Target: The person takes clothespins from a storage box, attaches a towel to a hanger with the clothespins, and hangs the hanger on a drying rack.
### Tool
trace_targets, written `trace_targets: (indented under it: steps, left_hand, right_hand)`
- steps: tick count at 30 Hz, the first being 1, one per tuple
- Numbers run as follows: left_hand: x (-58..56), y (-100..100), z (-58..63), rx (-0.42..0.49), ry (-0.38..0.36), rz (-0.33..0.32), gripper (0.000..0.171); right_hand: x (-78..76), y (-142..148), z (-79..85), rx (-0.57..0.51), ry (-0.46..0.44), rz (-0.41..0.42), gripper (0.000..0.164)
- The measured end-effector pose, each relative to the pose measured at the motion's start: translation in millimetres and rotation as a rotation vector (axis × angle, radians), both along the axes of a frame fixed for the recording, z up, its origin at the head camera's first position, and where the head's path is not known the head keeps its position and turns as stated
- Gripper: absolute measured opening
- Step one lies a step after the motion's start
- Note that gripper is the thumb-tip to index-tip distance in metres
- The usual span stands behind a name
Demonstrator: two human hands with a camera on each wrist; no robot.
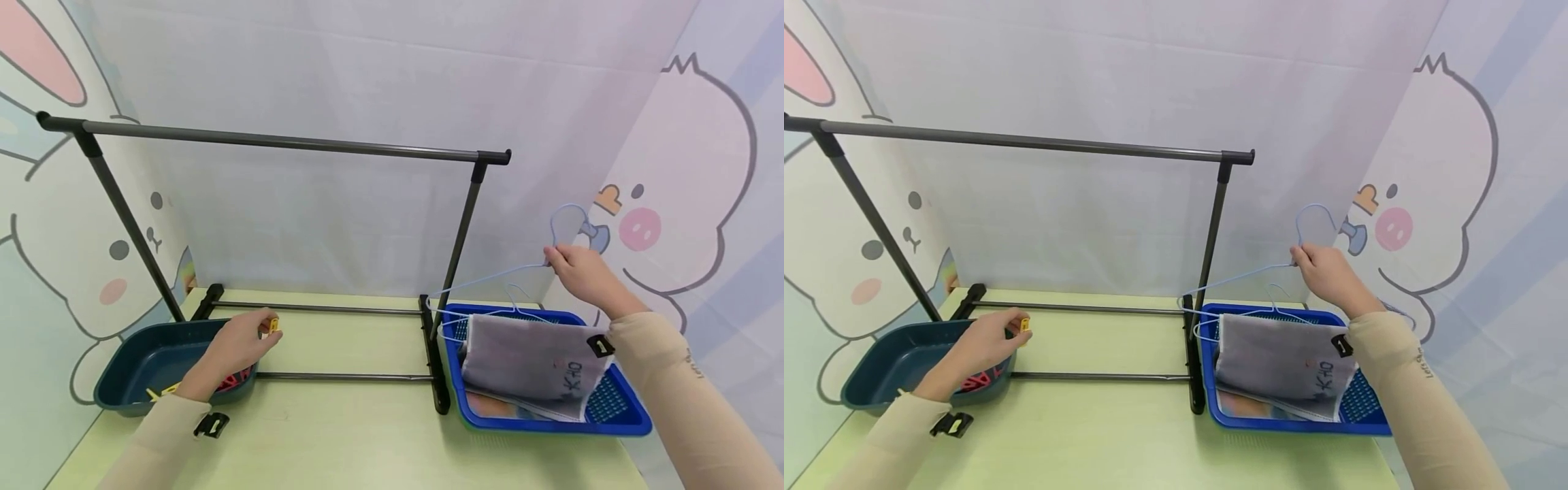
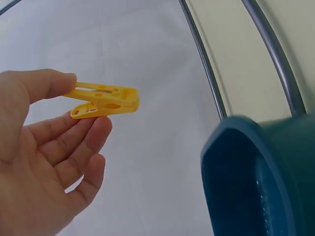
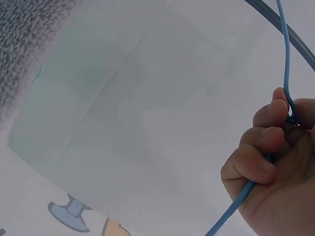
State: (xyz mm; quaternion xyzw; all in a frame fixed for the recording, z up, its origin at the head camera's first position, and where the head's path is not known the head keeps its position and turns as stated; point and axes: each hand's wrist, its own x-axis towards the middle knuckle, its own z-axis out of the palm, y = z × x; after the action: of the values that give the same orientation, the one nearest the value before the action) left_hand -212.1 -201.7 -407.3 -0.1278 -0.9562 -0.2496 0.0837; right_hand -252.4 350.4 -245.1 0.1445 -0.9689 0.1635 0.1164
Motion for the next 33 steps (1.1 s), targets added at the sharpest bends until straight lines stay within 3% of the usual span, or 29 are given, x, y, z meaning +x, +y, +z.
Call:
trace_targets:
  steps: [15, 20, 24, 33]
  left_hand:
    - [3.7, 52.7, 18.8, 0.063, 0.05, -0.157, 0.026]
    - [1.9, 71.7, 30.0, 0.202, 0.046, -0.244, 0.022]
    - [1.0, 84.8, 36.3, 0.315, 0.036, -0.258, 0.019]
    - [3.3, 123.1, 61.7, 0.417, 0.056, -0.286, 0.019]
  right_hand:
    - [9.9, -18.7, 27.0, 0.011, -0.001, 0.018, 0.046]
    - [9.9, -24.0, 34.4, 0.006, -0.015, 0.024, 0.043]
    - [9.1, -25.9, 38.6, 0.003, -0.005, 0.038, 0.041]
    - [11.6, -22.1, 41.9, -0.017, -0.028, 0.017, 0.044]
